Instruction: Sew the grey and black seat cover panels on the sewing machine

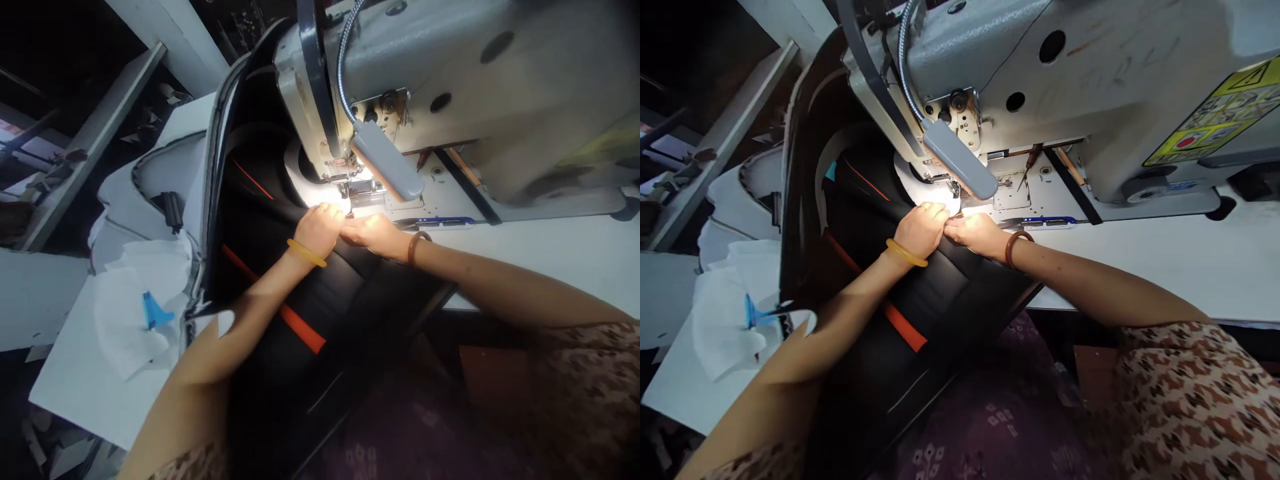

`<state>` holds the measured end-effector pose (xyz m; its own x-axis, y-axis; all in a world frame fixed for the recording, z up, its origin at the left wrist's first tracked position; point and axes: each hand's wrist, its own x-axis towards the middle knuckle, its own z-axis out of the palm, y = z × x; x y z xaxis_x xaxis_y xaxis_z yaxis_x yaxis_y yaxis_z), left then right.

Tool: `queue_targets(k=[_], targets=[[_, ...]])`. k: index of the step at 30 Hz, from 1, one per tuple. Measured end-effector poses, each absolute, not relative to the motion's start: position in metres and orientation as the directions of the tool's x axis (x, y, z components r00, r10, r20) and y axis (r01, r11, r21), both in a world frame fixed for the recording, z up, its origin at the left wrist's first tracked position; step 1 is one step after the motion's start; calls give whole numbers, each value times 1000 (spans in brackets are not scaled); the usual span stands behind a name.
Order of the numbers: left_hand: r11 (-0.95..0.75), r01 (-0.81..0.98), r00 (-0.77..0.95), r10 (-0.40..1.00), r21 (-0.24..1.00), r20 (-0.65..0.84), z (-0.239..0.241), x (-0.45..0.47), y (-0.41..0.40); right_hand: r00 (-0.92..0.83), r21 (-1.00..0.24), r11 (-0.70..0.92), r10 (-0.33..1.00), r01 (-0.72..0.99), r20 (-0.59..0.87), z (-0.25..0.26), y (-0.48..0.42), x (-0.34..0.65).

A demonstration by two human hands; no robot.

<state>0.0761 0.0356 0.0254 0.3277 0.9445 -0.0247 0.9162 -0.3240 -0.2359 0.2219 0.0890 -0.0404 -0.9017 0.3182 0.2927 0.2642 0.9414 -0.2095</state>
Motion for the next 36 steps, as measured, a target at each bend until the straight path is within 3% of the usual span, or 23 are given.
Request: queue_targets(k=[4, 11, 20, 33, 36], targets=[[-306, 932, 310, 951, -196, -11, 9, 58, 53, -883, -315, 923, 326, 219, 339, -42, 88, 226], [-390, 913, 389, 921, -122, -35, -1, 48, 72, -887, -55, 965, 258, 257, 383, -44, 79, 227], [-679, 710, 692, 722, -186, 4, -13, 28, 94, -865, 30, 925, 343, 379, 365, -46, 79, 215], [-628, 772, 632, 775, -99, 21, -11, 27, 107, -875, 28, 914, 378, 405, 303, -37, 98, 213], [-627, 777, 629, 777, -59, 36, -13, 23, 106, -891, 32, 936, 324, 352, 317, -37, 95, 216]])
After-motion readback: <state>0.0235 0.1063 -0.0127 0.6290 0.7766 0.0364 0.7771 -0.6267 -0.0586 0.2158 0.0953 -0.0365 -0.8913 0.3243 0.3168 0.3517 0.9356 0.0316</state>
